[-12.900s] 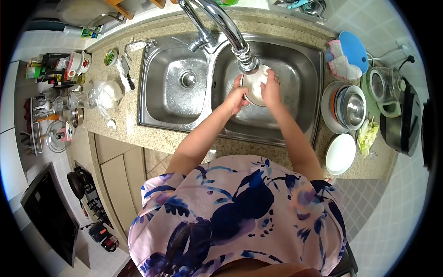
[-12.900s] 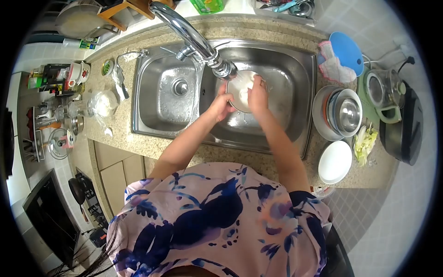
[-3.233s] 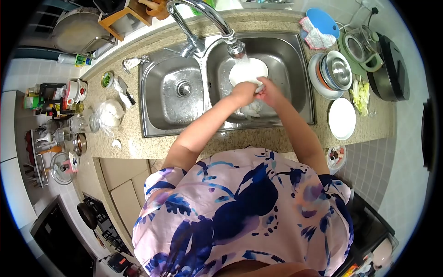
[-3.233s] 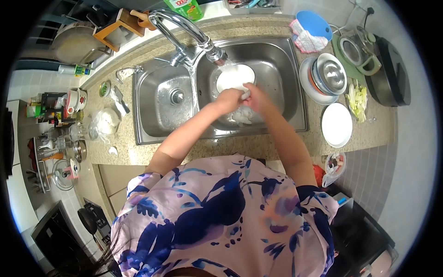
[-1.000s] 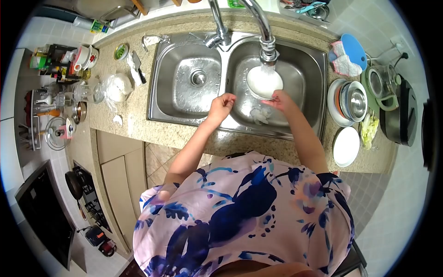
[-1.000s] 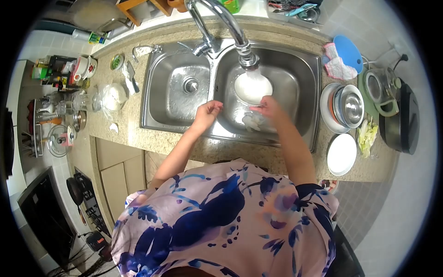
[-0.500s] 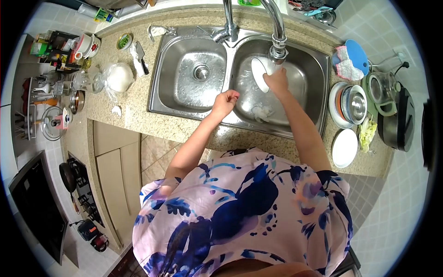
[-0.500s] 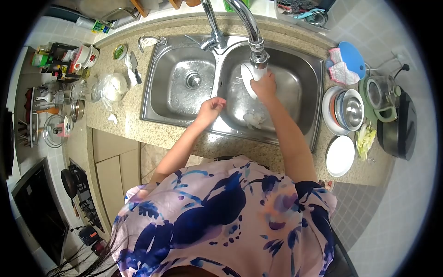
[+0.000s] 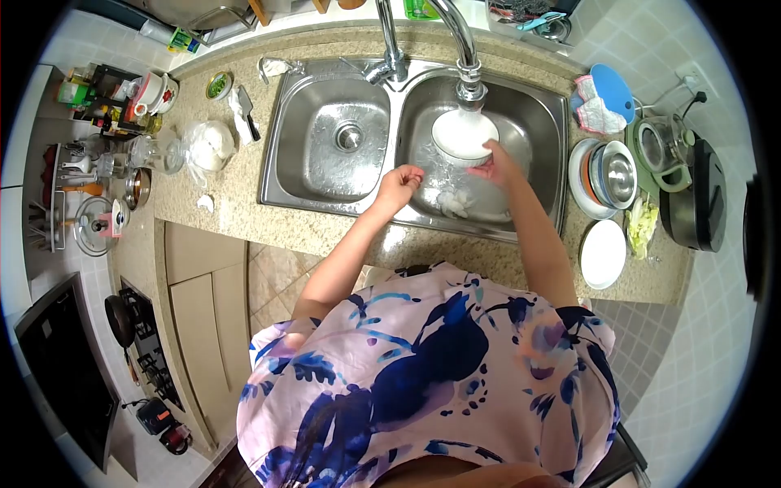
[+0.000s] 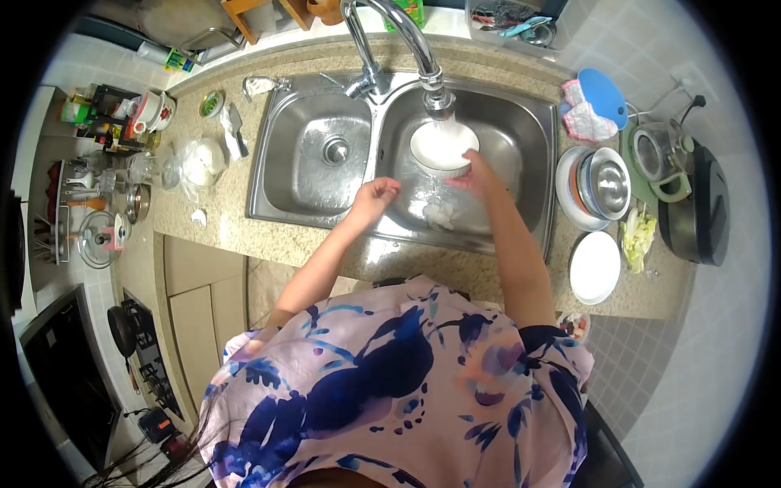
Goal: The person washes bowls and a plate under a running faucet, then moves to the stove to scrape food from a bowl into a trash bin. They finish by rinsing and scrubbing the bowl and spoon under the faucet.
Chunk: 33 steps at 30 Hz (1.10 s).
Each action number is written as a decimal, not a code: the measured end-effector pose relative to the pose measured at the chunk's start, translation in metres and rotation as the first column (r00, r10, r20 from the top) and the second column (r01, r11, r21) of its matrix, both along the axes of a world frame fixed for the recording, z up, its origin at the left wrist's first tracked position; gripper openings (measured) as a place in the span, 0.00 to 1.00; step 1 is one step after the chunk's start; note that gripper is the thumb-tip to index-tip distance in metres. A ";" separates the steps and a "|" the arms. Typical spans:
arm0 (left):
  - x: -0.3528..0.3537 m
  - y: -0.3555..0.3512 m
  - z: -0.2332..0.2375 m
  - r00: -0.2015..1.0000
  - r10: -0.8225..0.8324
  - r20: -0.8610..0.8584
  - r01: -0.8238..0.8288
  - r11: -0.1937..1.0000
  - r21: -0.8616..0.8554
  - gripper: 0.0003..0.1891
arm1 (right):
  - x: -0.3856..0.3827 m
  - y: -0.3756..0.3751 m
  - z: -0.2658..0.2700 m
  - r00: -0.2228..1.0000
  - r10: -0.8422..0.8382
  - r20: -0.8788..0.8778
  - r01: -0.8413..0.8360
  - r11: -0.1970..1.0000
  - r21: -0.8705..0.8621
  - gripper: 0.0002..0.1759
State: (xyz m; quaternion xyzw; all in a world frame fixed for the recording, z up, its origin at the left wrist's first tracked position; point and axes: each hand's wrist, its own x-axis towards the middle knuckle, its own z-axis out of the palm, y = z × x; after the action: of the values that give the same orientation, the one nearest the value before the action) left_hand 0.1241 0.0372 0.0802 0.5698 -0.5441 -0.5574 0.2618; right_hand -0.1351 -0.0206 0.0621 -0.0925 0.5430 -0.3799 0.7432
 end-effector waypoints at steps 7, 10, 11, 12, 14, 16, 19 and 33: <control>-0.015 -0.010 0.027 0.922 0.157 -0.353 -0.025 0.936 0.351 0.29 | 0.018 0.020 -0.001 0.938 0.078 0.337 -0.023 0.986 -0.165 0.28; -0.027 -0.036 0.044 0.740 0.230 -0.632 0.049 0.919 0.391 0.35 | 0.026 0.013 0.016 0.933 0.148 0.328 -0.070 0.969 -0.238 0.27; -0.035 -0.043 0.048 0.754 0.238 -0.612 -0.006 0.934 0.356 0.35 | 0.025 0.012 0.019 0.935 0.139 0.326 -0.060 0.969 -0.241 0.27; -0.039 -0.053 0.037 0.718 0.285 -0.635 -0.020 0.920 0.391 0.32 | 0.024 0.012 0.021 0.945 0.148 0.291 -0.075 0.966 -0.246 0.27; -0.051 -0.073 0.021 0.681 0.341 -0.649 -0.009 0.889 0.458 0.29 | 0.019 0.015 0.033 0.964 0.180 0.194 -0.126 0.958 -0.258 0.31; -0.066 -0.083 0.029 0.752 0.295 -0.590 -0.007 0.898 0.439 0.29 | 0.004 0.023 0.032 0.973 0.159 0.169 -0.121 0.969 -0.215 0.31; -0.097 -0.091 0.056 0.879 0.236 -0.415 -0.106 0.944 0.312 0.28 | -0.021 0.044 0.032 0.991 0.133 0.033 -0.126 0.977 -0.169 0.33; -0.129 -0.085 0.041 0.805 0.334 0.491 0.027 0.805 -0.592 0.37 | -0.102 0.144 0.029 0.935 0.194 -0.297 -0.240 0.962 -0.128 0.19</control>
State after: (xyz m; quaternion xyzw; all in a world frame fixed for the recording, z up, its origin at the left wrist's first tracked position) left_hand -0.0051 -0.0478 0.1214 0.6489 -0.6878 -0.1454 0.2910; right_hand -0.2369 0.1232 0.0911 -0.2654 0.5966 -0.3213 0.6858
